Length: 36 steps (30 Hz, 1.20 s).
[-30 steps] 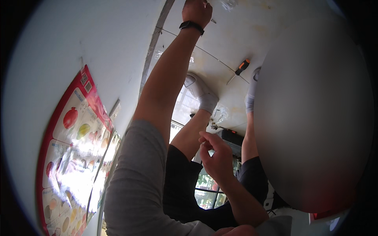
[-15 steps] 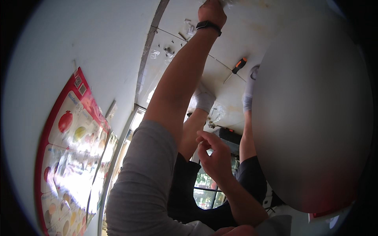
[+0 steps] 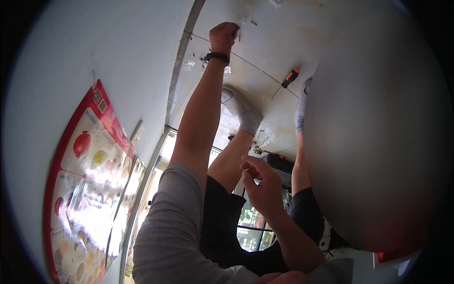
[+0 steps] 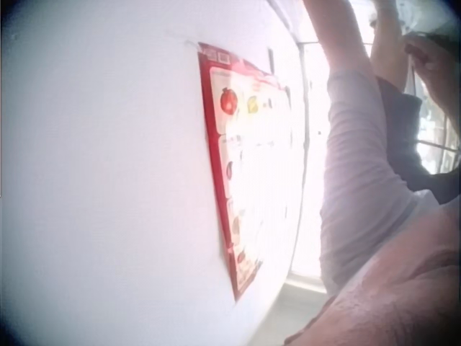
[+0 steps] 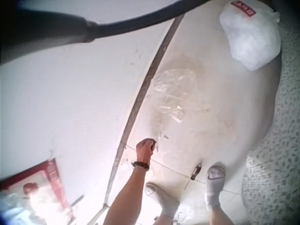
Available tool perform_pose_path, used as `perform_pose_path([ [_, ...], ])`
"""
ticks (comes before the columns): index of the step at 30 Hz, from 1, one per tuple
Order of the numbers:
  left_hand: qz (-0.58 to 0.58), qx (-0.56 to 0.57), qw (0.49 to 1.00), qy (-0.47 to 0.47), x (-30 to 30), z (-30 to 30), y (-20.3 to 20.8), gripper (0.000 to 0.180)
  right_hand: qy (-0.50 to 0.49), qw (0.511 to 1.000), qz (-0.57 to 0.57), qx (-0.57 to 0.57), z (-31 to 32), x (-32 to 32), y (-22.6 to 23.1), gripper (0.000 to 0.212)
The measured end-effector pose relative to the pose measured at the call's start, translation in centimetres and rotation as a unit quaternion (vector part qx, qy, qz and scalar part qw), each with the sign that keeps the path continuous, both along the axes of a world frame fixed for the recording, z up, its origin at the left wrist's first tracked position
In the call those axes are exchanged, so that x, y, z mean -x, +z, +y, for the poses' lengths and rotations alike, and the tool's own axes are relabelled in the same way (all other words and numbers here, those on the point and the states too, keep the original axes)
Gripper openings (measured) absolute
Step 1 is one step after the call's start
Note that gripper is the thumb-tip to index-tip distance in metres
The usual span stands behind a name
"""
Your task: The person uses a corded drill to make holes in the ceiling, then inserts wall anchors and hammers them flush. The person repeats the drilling and anchor installation process for multiple ceiling locations.
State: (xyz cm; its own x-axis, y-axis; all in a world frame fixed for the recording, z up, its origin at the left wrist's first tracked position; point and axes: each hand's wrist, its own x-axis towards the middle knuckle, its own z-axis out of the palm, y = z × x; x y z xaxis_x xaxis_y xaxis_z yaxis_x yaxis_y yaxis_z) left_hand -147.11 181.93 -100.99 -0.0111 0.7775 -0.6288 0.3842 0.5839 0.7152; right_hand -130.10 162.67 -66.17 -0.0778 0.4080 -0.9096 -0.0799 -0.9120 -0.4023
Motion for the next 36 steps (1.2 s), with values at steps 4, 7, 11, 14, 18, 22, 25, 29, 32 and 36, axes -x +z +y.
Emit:
perform_pose_path([
  [4, 0.32, -0.08, 0.931, -0.159, -4.0, 1.3, 0.1, 0.03, -0.002, 1.0, -0.003, 0.005, 0.0, 0.0, 0.0, 0.031],
  [7, 0.384, -0.079, 0.886, -0.246, -4.7, 2.2, -0.5, 0.028, -0.003, 1.0, 0.003, 0.007, -0.2, 0.0, -0.1, 0.03],
  [11, 0.269, -0.062, 0.938, -0.208, -4.4, 1.8, -0.5, 0.023, -0.012, 1.0, -0.003, 0.011, -0.3, 0.0, -0.1, 0.03],
  [14, -0.11, 0.069, 0.992, 0.002, -2.5, 1.4, -1.1, 0.024, -0.015, 1.0, 0.008, 0.018, -0.2, -0.2, -0.3, 0.03],
  [18, -0.538, 0.253, 0.794, 0.123, -5.6, 0.7, 3.7, 0.025, -0.023, 0.999, 0.004, 0.027, -0.2, -0.5, -0.4, 0.03],
  [22, -0.563, 0.207, 0.798, 0.053, -8.3, 0.5, 3.4, 0.023, -0.033, 0.998, 0.015, 0.048, 0.0, -0.8, -0.5, 0.032],
  [25, -0.494, 0.162, 0.854, 0.026, -9.6, 0.9, 2.2, 0.021, -0.036, 0.997, 0.024, 0.058, 0.2, -0.9, -0.6, 0.032],
  [29, -0.279, 0.083, 0.956, 0.048, -11.8, 1.1, 2.4, 0.018, -0.042, 0.996, 0.028, 0.072, 0.1, -1.0, -0.7, 0.032],
  [32, -0.08, 0.013, 0.992, 0.099, -12.4, 1.1, 1.0, 0.018, -0.044, 0.996, 0.036, 0.076, 0.4, -1.2, -0.7, 0.032],
  [36, 0.208, -0.046, 0.977, -0.014, -14.7, 3.0, 1.1, 0.024, -0.05, 0.994, 0.051, 0.08, 0.7, -1.6, -0.5, 0.03],
])
